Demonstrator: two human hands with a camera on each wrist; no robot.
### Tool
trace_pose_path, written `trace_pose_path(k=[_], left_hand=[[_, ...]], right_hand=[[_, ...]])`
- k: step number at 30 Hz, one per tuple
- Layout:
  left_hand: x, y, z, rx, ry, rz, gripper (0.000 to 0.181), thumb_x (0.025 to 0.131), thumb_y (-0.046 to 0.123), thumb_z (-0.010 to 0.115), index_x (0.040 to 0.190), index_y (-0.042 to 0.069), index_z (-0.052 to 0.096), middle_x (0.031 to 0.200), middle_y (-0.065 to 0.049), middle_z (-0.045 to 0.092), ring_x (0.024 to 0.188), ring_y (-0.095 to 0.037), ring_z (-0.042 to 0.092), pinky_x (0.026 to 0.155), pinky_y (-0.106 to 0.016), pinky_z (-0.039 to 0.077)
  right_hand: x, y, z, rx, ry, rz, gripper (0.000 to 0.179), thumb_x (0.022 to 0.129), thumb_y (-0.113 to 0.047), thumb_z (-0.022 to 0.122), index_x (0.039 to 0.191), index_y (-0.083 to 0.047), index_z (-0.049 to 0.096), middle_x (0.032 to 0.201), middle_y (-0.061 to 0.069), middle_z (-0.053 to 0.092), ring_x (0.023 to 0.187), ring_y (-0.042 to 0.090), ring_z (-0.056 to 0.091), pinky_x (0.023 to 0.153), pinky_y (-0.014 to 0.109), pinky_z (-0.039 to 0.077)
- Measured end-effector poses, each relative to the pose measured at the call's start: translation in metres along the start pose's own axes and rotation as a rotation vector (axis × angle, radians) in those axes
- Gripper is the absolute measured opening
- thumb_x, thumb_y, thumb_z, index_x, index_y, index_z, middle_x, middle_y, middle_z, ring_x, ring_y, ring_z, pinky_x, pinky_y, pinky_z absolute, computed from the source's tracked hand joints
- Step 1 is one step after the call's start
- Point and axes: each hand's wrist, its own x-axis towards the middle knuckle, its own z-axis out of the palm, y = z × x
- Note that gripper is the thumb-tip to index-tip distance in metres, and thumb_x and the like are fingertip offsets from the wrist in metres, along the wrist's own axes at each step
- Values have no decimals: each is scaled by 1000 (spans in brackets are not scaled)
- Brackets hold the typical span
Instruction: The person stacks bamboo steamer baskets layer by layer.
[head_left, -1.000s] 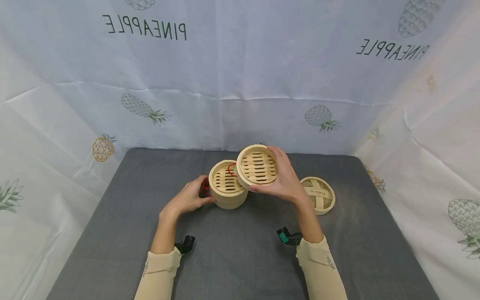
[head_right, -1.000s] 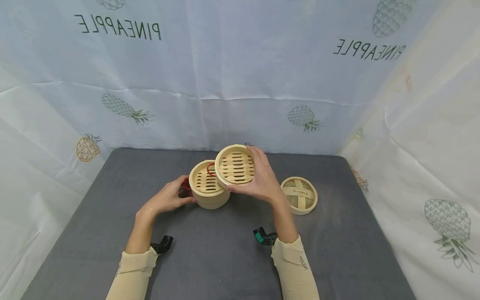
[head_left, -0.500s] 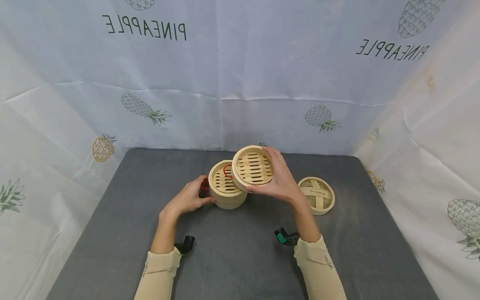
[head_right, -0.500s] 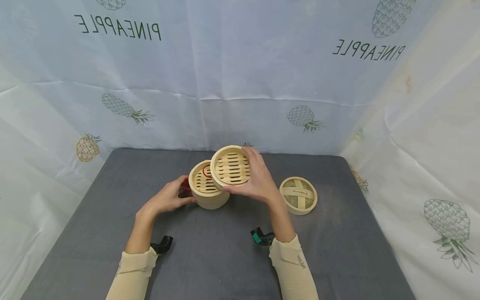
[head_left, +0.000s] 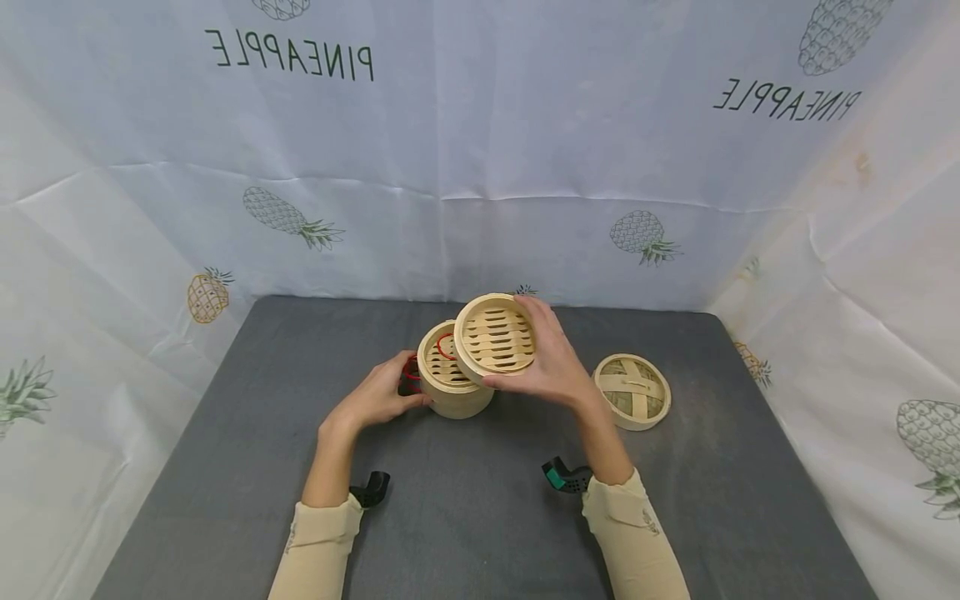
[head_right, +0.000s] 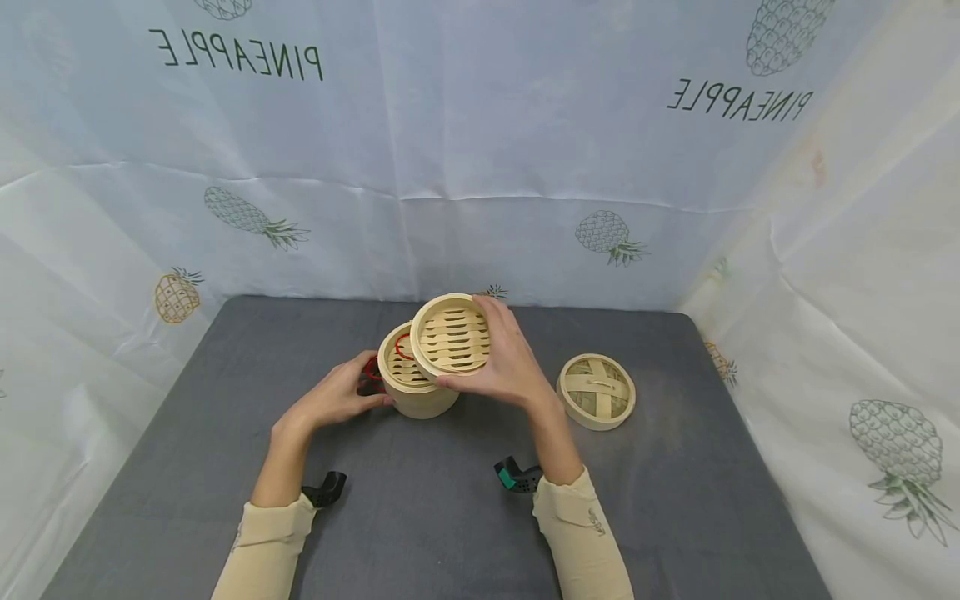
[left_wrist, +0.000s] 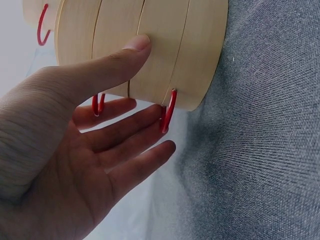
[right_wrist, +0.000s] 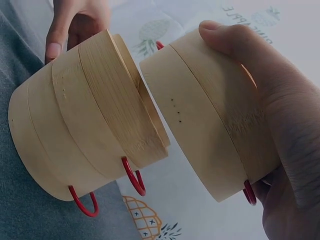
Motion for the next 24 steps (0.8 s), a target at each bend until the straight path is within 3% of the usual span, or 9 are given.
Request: trace_pose_path(k=[13, 17, 20, 24], left_hand=[[2, -3, 0, -8, -8, -14, 78, 94, 23, 88, 156, -3, 48, 144, -21, 66, 130, -36, 68, 108, -55, 58], [3, -8, 0, -23, 6, 14, 78, 92, 27, 89, 153, -3, 51, 140, -22, 67, 127, -37, 68, 107, -56, 58], [7, -25, 5, -17, 25, 80, 78, 93, 36, 89, 151, -2, 53, 136, -20, 69, 122, -32, 70, 102, -48, 60], [6, -23, 5, -17, 19, 80, 77, 93, 35, 89, 151, -3, 53, 135, -20, 69, 121, -32, 71, 101, -47, 61]], right_hand=[[7, -6, 6, 2, 2, -11, 124, 68, -48, 100, 169, -16, 34, 171, 13, 37, 160, 36, 36, 125, 68, 40], [11, -9, 8, 4, -5, -18, 123, 69, -48, 99, 169, -16, 34, 171, 14, 36, 158, 37, 38, 124, 67, 41], [12, -10, 11, 4, -10, -28, 122, 70, -47, 99, 169, -16, 34, 171, 14, 36, 157, 37, 39, 123, 67, 42], [13, -11, 14, 2, -8, -39, 122, 69, -47, 99, 168, -15, 35, 169, 15, 39, 155, 36, 41, 122, 65, 44]])
